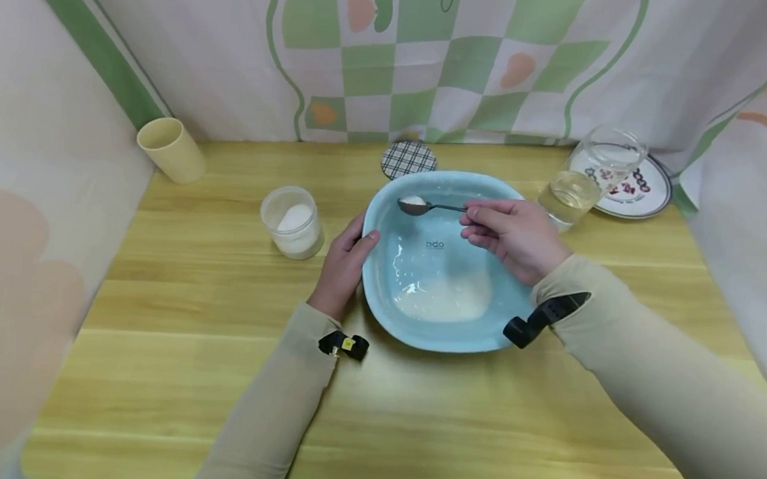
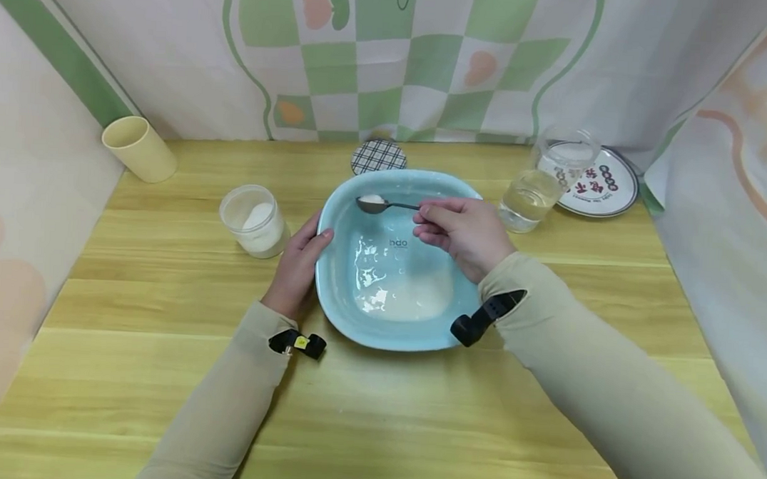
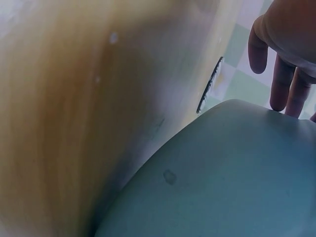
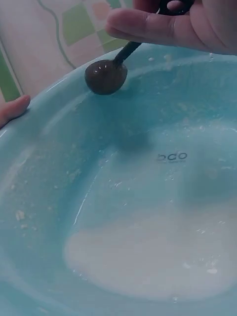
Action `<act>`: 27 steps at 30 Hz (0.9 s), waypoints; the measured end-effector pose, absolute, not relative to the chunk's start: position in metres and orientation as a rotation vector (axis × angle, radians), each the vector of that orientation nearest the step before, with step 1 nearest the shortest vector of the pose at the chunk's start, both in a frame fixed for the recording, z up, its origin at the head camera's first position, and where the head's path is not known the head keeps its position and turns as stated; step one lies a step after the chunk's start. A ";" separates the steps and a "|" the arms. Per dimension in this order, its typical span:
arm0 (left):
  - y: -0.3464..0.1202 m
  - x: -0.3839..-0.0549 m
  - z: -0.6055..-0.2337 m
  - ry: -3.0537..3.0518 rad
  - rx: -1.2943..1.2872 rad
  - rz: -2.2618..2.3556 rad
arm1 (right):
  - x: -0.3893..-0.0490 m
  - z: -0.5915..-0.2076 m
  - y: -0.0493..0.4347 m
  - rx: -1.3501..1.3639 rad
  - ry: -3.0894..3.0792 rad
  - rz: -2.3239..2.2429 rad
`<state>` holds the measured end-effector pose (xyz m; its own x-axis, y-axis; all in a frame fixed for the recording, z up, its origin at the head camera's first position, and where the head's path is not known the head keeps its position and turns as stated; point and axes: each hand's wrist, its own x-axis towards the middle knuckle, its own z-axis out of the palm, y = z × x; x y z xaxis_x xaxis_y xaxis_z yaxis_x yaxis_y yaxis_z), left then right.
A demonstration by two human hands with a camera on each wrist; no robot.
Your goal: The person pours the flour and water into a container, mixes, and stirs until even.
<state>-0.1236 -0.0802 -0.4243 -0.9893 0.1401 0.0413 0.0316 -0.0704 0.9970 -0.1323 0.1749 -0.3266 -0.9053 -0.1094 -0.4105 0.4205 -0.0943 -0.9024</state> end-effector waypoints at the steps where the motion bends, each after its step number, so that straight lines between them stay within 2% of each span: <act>1: -0.080 -0.124 -0.425 2.089 0.191 2.235 | -0.133 -0.326 0.177 0.351 1.829 -2.078; 20: -0.081 -0.127 -0.429 2.091 0.130 2.229 | -0.117 -0.326 0.233 0.498 1.972 -2.225; 23: -0.081 -0.127 -0.430 2.095 0.098 2.220 | -0.112 -0.326 0.240 0.462 2.138 -2.093; 27: -0.082 -0.128 -0.432 2.067 0.063 2.210 | -0.099 -0.323 0.243 0.248 2.497 -1.661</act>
<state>-0.1284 -0.0824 -0.4317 -0.9925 0.1120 -0.0481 -0.0555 -0.0637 0.9964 -0.0992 0.2430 -0.3231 -0.9778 0.0634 -0.1999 0.2089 0.3798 -0.9012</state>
